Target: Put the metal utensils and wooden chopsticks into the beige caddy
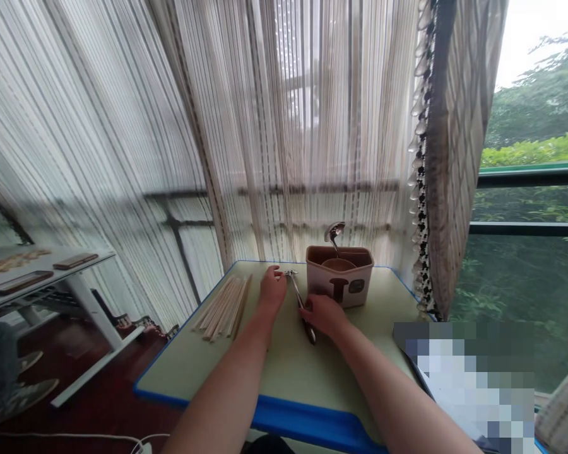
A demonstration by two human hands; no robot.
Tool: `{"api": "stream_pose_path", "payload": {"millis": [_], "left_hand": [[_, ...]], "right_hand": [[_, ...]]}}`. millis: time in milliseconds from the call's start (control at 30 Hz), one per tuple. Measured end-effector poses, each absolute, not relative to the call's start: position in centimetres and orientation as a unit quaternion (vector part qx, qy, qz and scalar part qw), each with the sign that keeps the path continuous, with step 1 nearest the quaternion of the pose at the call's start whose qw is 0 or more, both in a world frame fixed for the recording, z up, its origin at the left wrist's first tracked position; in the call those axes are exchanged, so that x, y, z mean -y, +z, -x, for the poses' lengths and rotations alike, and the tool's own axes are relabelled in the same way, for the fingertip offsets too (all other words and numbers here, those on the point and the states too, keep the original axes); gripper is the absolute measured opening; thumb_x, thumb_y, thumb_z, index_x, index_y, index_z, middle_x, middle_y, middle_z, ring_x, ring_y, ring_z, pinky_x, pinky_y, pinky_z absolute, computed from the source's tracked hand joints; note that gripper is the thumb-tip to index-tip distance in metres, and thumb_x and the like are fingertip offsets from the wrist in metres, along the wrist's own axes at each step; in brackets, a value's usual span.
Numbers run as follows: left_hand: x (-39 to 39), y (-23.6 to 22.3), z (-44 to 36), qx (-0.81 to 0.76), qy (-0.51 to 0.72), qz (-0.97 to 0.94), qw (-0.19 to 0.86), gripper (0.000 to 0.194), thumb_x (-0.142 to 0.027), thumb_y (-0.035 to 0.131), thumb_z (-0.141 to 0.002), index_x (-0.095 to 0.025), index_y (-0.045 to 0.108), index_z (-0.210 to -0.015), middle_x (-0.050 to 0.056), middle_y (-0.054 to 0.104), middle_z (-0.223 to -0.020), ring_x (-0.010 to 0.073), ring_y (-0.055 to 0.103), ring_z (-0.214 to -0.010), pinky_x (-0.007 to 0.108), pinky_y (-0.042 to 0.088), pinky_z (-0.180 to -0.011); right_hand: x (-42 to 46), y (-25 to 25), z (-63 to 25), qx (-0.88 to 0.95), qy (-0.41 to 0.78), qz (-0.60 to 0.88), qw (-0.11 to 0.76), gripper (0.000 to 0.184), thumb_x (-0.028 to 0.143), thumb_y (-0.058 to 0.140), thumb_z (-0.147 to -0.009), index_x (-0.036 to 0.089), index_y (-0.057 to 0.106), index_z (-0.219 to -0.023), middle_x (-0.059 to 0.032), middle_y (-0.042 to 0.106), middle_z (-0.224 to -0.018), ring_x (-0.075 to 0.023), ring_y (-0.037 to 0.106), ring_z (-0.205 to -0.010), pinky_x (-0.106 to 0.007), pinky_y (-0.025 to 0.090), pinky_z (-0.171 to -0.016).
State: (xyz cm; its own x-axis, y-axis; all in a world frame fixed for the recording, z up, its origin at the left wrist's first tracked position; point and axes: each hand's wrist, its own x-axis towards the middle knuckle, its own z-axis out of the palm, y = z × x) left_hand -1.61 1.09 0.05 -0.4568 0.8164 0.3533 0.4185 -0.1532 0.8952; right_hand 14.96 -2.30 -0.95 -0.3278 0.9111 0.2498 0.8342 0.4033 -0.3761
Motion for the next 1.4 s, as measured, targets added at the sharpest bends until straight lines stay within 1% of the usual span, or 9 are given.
{"api": "stream_pose_path", "payload": {"millis": [100, 333, 433, 533, 800, 1000, 1133, 1233, 1400], "left_hand": [[-1.5, -0.6, 1.4, -0.617, 0.581, -0.47, 0.249, 0.019, -0.016, 0.063, -0.068, -0.015, 0.062, -0.086, 0.011, 0.066, -0.091, 0.0181, 0.063, -0.08, 0.028, 0.047, -0.072], [-2.2, -2.0, 1.7, -0.59, 0.586, -0.403, 0.382, 0.004, -0.012, 0.063, -0.067, -0.014, 0.06, -0.07, 0.003, 0.062, -0.061, 0.0138, 0.062, -0.059, 0.028, 0.052, -0.062], [-2.2, -2.1, 1.7, -0.563, 0.592, -0.385, 0.429, 0.009, -0.012, 0.063, -0.069, -0.014, 0.058, -0.061, 0.004, 0.062, -0.058, 0.0131, 0.062, -0.058, 0.029, 0.054, -0.063], [-2.2, -2.1, 1.6, -0.536, 0.599, -0.376, 0.461, 0.012, -0.012, 0.063, -0.069, -0.012, 0.057, -0.06, 0.006, 0.064, -0.06, 0.0137, 0.063, -0.059, 0.03, 0.055, -0.064], [-2.3, -1.5, 1.9, -0.497, 0.64, -0.359, 0.462, 0.014, -0.017, 0.071, -0.064, -0.011, 0.059, -0.067, 0.005, 0.064, -0.065, 0.0125, 0.063, -0.059, 0.03, 0.055, -0.065], [-1.5, -0.1, 1.3, -0.463, 0.691, -0.37, 0.414, 0.022, -0.024, 0.072, -0.062, -0.009, 0.061, -0.073, 0.008, 0.067, -0.07, 0.0157, 0.065, -0.061, 0.031, 0.055, -0.063], [-0.9, 0.8, 0.9, -0.459, 0.706, -0.372, 0.389, 0.019, -0.018, 0.072, -0.059, -0.01, 0.062, -0.072, 0.006, 0.067, -0.067, 0.0162, 0.064, -0.058, 0.03, 0.055, -0.06], [-0.7, 1.4, 0.8, -0.456, 0.71, -0.356, 0.402, 0.015, -0.014, 0.071, -0.059, -0.01, 0.061, -0.07, 0.005, 0.066, -0.063, 0.0158, 0.064, -0.057, 0.029, 0.055, -0.059], [0.0, 2.5, 0.6, -0.414, 0.728, -0.347, 0.422, 0.023, -0.013, 0.07, -0.061, -0.009, 0.061, -0.081, 0.005, 0.068, -0.069, 0.0164, 0.065, -0.06, 0.033, 0.056, -0.064]], "right_hand": [[2.3, -0.8, -14.9, 0.814, 0.105, 0.535, 0.201, 0.025, 0.041, 0.056, -0.076, 0.019, 0.068, -0.08, -0.0083, 0.07, -0.082, -0.0222, 0.065, -0.082, -0.028, 0.042, -0.069], [1.5, -1.0, -15.3, 0.84, 0.147, 0.482, 0.201, 0.024, 0.033, 0.05, -0.083, 0.018, 0.068, -0.08, -0.0067, 0.07, -0.082, -0.0173, 0.064, -0.075, -0.024, 0.041, -0.063], [1.5, -1.1, -15.4, 0.845, 0.13, 0.474, 0.21, 0.027, 0.031, 0.045, -0.086, 0.017, 0.068, -0.081, -0.0075, 0.07, -0.082, -0.0181, 0.064, -0.076, -0.024, 0.041, -0.064], [1.7, -1.1, -15.3, 0.841, 0.095, 0.488, 0.216, 0.03, 0.031, 0.042, -0.087, 0.017, 0.068, -0.082, -0.0095, 0.07, -0.085, -0.02, 0.064, -0.08, -0.026, 0.041, -0.068], [2.4, -0.3, -14.5, 0.832, 0.023, 0.509, 0.22, 0.031, 0.031, 0.037, -0.09, 0.018, 0.065, -0.085, -0.011, 0.07, -0.084, -0.0223, 0.064, -0.079, -0.029, 0.04, -0.067], [3.2, 0.3, -14.1, 0.828, -0.045, 0.513, 0.223, 0.031, 0.032, 0.033, -0.092, 0.019, 0.061, -0.087, -0.009, 0.069, -0.084, -0.0202, 0.064, -0.076, -0.027, 0.038, -0.062], [4.0, 1.1, -14.2, 0.838, -0.084, 0.494, 0.217, 0.032, 0.031, 0.03, -0.093, 0.02, 0.06, -0.087, -0.0067, 0.068, -0.083, -0.0192, 0.064, -0.075, -0.026, 0.037, -0.061], [4.5, 1.5, -14.2, 0.846, -0.094, 0.478, 0.216, 0.025, 0.032, 0.036, -0.091, 0.022, 0.059, -0.092, -0.0056, 0.067, -0.086, -0.0194, 0.063, -0.077, -0.026, 0.036, -0.061], [4.5, 1.3, -14.1, 0.827, -0.052, 0.511, 0.227, 0.023, 0.033, 0.043, -0.087, 0.024, 0.057, -0.104, -0.0047, 0.066, -0.095, -0.0193, 0.061, -0.082, -0.027, 0.036, -0.061]]}}
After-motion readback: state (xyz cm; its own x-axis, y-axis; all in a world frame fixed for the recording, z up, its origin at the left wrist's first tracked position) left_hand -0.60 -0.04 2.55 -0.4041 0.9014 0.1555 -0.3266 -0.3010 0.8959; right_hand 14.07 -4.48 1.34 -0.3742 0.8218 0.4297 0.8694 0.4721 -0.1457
